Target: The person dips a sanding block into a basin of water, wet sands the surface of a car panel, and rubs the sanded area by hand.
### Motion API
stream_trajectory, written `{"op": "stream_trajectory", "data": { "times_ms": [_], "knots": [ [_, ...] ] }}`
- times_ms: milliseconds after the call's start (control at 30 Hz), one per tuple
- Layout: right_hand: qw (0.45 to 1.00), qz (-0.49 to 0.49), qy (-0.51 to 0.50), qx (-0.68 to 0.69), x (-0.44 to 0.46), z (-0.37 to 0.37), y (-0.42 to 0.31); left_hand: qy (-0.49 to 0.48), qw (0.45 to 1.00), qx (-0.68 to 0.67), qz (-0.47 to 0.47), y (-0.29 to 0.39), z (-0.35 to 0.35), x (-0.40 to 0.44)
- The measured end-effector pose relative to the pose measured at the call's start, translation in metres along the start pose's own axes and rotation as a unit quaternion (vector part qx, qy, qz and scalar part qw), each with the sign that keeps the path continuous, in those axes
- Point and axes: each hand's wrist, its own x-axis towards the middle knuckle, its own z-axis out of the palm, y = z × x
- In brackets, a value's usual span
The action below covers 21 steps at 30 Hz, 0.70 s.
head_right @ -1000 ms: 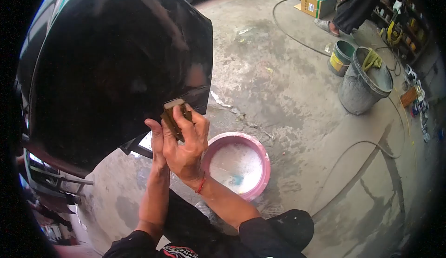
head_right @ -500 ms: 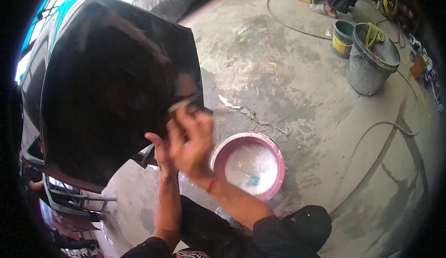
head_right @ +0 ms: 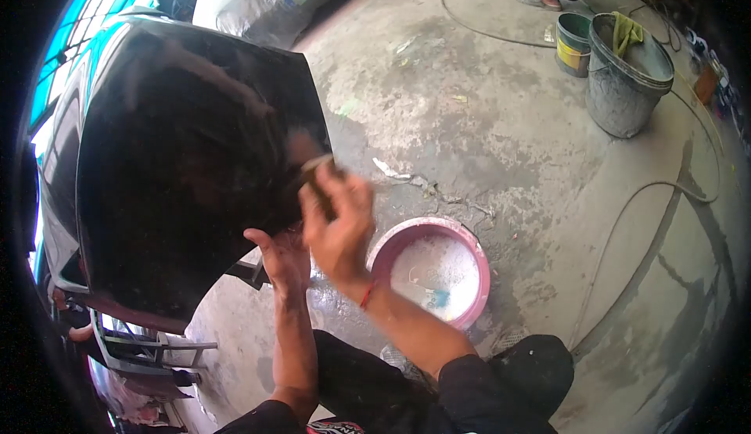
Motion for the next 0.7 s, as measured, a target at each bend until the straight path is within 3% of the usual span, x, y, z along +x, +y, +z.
{"op": "stream_trajectory", "data": {
  "times_ms": [67, 100, 133, 200, 267, 333, 367, 500, 633, 700],
  "knots": [
    [0.983, -0.163, -0.079, -0.013, -0.028, 0.0, -0.007, -0.001, 0.997, 0.063, -0.043, 0.002, -0.012, -0.007],
    [0.982, -0.171, -0.078, -0.016, -0.027, 0.0, -0.001, 0.012, 0.996, 0.074, -0.046, 0.006, -0.005, -0.007],
    [0.982, -0.17, -0.08, -0.016, -0.016, -0.002, 0.004, 0.013, 0.996, 0.074, -0.046, 0.005, -0.001, -0.006],
    [0.999, -0.034, -0.015, -0.018, 0.014, -0.005, 0.012, 0.0, 1.0, 0.006, -0.002, 0.002, 0.005, 0.0],
    [0.998, -0.067, -0.01, -0.009, 0.006, -0.007, 0.013, -0.001, 1.0, 0.009, -0.006, 0.001, 0.006, 0.0],
    [0.978, -0.177, -0.072, -0.078, -0.022, -0.013, 0.008, 0.057, 0.998, -0.018, -0.016, 0.0, 0.005, 0.0],
    [0.977, -0.185, -0.078, -0.066, -0.029, -0.012, 0.009, 0.033, 0.999, 0.006, -0.026, 0.002, 0.001, -0.001],
    [0.997, -0.072, -0.017, 0.002, 0.015, -0.005, 0.015, -0.012, 1.0, -0.007, -0.001, -0.002, 0.003, 0.0],
    [0.981, -0.165, -0.074, -0.063, -0.024, -0.011, 0.006, 0.018, 1.0, -0.015, -0.003, 0.0, 0.003, 0.002],
    [0.991, -0.121, -0.052, -0.036, -0.004, -0.007, 0.012, 0.041, 0.999, -0.004, -0.001, 0.0, 0.007, 0.0]
  ]
}}
